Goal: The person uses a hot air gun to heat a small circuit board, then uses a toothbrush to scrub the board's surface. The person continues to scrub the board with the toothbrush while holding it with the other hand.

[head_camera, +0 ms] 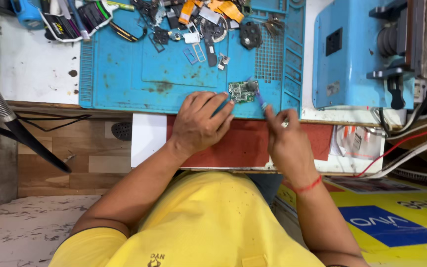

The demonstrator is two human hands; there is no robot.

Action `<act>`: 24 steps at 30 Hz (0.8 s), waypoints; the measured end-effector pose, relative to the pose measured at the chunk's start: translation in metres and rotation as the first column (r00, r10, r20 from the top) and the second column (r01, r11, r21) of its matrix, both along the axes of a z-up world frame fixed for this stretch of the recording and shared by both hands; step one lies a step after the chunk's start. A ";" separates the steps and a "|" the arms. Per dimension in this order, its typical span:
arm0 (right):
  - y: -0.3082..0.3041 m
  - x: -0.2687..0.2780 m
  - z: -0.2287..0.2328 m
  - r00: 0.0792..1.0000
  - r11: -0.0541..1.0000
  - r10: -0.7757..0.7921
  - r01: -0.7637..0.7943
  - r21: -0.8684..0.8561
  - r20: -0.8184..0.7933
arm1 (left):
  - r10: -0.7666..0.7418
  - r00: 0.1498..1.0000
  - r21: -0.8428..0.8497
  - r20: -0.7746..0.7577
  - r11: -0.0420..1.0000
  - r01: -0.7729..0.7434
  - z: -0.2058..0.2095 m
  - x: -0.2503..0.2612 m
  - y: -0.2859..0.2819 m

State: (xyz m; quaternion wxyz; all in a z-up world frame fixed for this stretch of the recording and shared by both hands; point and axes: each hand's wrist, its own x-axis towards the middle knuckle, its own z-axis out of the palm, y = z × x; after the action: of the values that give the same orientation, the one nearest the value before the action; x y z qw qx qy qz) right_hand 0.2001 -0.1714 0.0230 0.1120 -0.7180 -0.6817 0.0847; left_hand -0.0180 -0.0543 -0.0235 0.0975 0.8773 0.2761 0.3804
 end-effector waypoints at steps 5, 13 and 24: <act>-0.004 -0.019 0.020 0.998 0.998 0.066 -0.066 -0.020 -0.023 | 0.010 1.000 -0.018 0.030 1.000 -0.009 -0.002 -0.001 0.000; 0.027 -0.039 0.034 0.990 0.991 0.135 -0.136 0.011 0.048 | 0.025 0.999 -0.035 0.031 0.999 -0.024 0.002 -0.001 0.000; 0.030 -0.042 0.035 0.999 0.996 0.028 -0.026 -0.084 0.023 | 0.002 1.000 -0.057 0.024 0.998 -0.001 0.007 0.002 0.009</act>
State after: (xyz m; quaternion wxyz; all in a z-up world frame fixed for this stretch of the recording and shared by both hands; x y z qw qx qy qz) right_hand 0.1584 -0.1413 0.0576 0.0724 -0.7139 -0.6884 0.1060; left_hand -0.0163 -0.0454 -0.0168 0.1253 0.8694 0.2863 0.3828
